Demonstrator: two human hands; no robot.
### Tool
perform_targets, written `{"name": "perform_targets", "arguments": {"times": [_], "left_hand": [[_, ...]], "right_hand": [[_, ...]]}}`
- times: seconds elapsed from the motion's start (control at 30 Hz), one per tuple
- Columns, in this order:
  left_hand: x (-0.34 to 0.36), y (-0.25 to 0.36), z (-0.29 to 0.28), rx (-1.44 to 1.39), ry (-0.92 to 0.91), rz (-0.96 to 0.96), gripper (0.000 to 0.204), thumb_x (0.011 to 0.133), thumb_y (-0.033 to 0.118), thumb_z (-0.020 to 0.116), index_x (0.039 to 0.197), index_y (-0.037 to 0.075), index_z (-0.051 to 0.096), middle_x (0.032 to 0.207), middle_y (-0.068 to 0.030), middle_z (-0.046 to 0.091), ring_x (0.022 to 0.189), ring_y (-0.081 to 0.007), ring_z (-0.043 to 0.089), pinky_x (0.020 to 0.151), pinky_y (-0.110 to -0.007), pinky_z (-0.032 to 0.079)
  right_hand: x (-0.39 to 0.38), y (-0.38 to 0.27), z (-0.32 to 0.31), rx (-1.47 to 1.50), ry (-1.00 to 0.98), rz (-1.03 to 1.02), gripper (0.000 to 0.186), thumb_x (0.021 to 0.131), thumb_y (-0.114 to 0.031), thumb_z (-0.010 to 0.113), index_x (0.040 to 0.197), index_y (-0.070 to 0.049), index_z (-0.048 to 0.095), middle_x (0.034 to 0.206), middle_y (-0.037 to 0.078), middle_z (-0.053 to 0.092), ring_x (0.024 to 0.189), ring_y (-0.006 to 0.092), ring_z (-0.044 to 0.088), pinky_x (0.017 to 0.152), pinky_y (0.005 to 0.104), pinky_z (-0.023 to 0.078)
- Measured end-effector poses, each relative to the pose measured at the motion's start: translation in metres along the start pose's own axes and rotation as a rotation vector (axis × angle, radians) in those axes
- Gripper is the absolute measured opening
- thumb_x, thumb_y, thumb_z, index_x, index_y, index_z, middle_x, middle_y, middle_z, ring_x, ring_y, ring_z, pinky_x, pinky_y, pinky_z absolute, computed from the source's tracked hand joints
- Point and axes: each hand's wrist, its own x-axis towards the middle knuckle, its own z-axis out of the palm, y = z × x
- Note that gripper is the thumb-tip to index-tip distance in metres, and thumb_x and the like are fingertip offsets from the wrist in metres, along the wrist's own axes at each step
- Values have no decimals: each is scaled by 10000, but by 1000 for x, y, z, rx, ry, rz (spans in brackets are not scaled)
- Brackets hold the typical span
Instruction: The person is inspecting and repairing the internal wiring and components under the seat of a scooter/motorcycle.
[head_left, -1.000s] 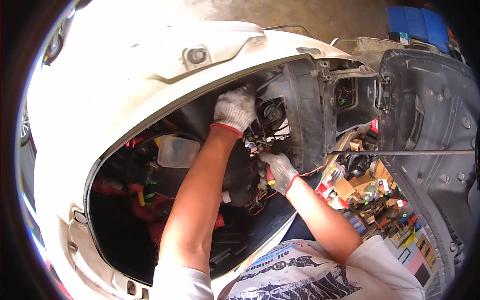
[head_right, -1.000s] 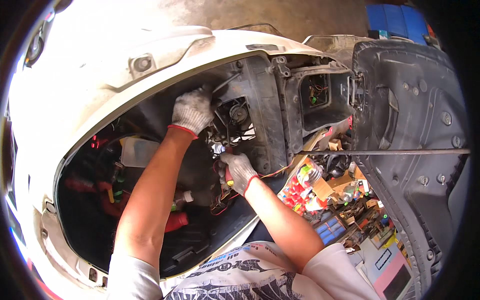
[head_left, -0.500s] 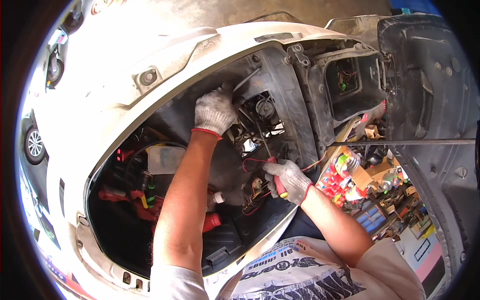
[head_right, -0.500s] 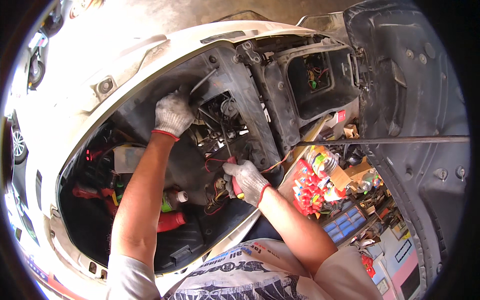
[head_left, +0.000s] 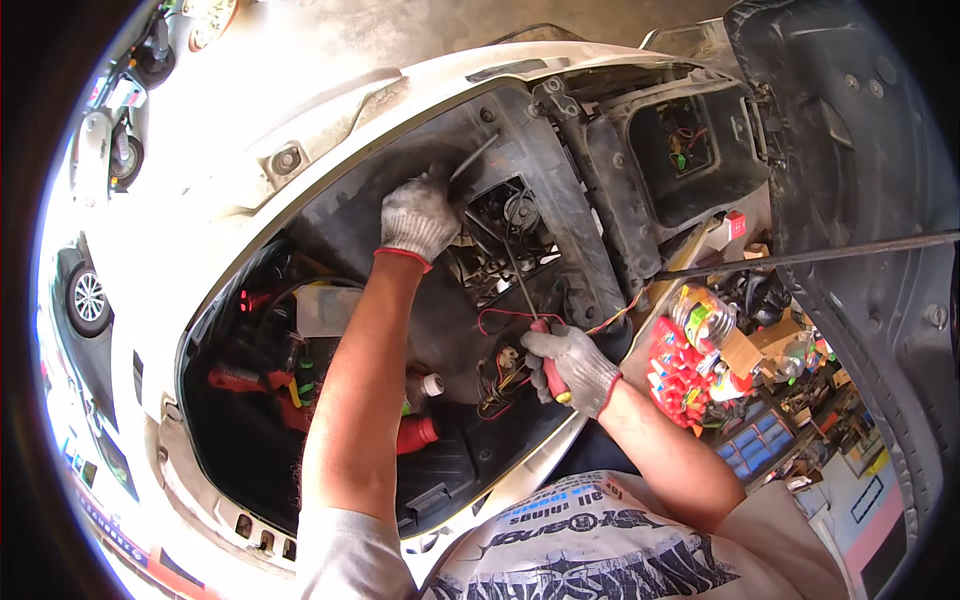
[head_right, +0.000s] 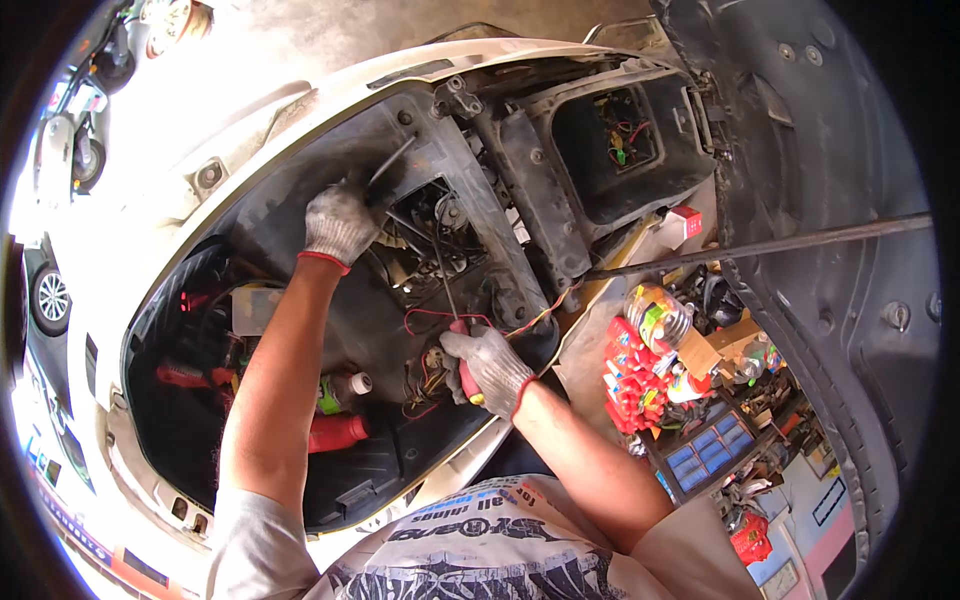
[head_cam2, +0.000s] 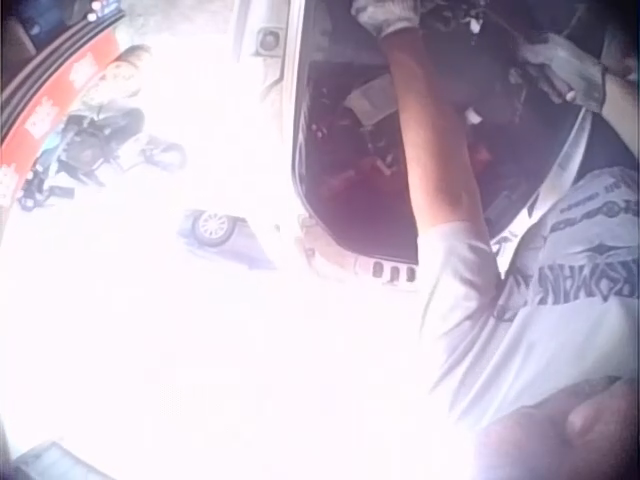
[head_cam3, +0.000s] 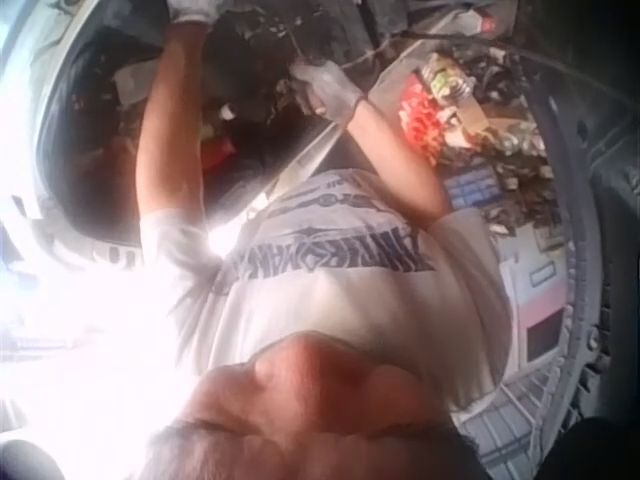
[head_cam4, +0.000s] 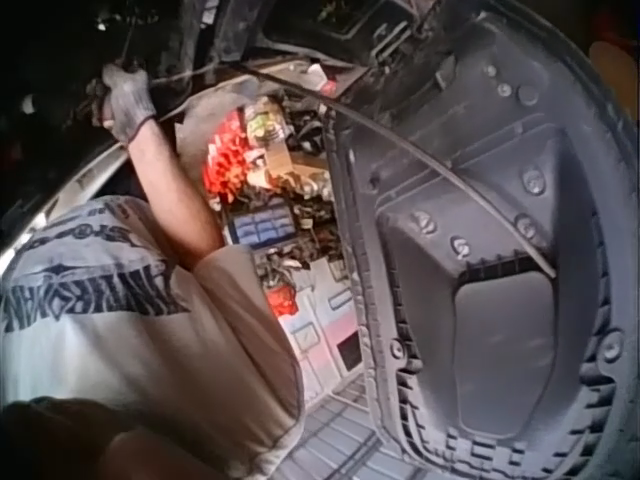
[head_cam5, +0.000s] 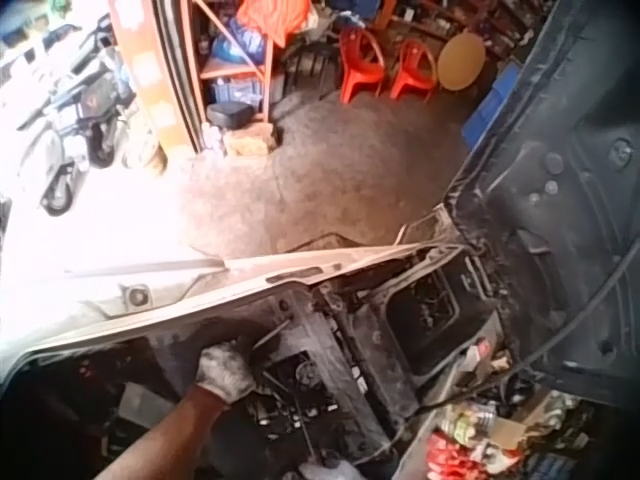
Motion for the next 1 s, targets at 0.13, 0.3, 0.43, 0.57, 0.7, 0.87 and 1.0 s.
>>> {"name": "perform_targets", "arguments": {"times": [0.13,0.3,0.43,0.57,0.7,0.87,1.0], "left_hand": [[0,6,-3,0,-3,6,389,867,380,595,1094,68,545,926,-180,664,904,-350,650,774,-473,518],[-8,15,-1,22,43,-83,327,883,331,563,1111,96,561,995,-176,650,926,-354,644,780,-472,515],[-15,24,2,55,133,-170,240,874,235,525,1073,126,601,1053,-163,622,927,-346,640,761,-462,522],[-23,29,6,79,194,-205,278,897,345,518,1061,146,621,1041,-205,619,927,-372,625,762,-468,519],[-27,34,-1,162,232,-240,254,867,303,543,1052,150,626,1058,-205,615,982,-384,606,793,-471,515],[-49,38,-21,111,210,-286,356,790,198,596,1139,124,598,1153,-170,582,1048,-347,575,828,-474,499],[-83,50,-35,102,374,-251,471,764,262,675,1203,121,576,1174,-189,561,1082,-366,549,870,-482,470]], "right_hand": [[-28,3,-16,-88,-2,-15,207,867,-257,637,806,-98,520,645,19,542,434,141,528,368,288,428],[-60,4,-39,-212,-19,-94,177,886,-228,593,837,-92,491,659,30,529,426,148,516,361,299,403],[-82,7,-55,-258,-12,-126,159,884,-208,602,873,-80,508,669,30,528,430,142,521,359,274,392],[-96,9,-70,-320,-10,-162,152,866,-181,602,919,-67,514,685,35,523,418,144,509,360,278,396],[-108,5,-81,-399,10,-190,149,852,-156,594,910,-58,497,676,39,507,411,146,497,363,290,392],[-115,7,-106,-530,-47,-305,160,851,-150,595,924,-48,495,684,39,508,432,137,503,383,288,407],[-128,3,-115,-572,-74,-305,163,848,-148,600,930,-46,502,693,39,518,449,136,506,407,290,421]]}}
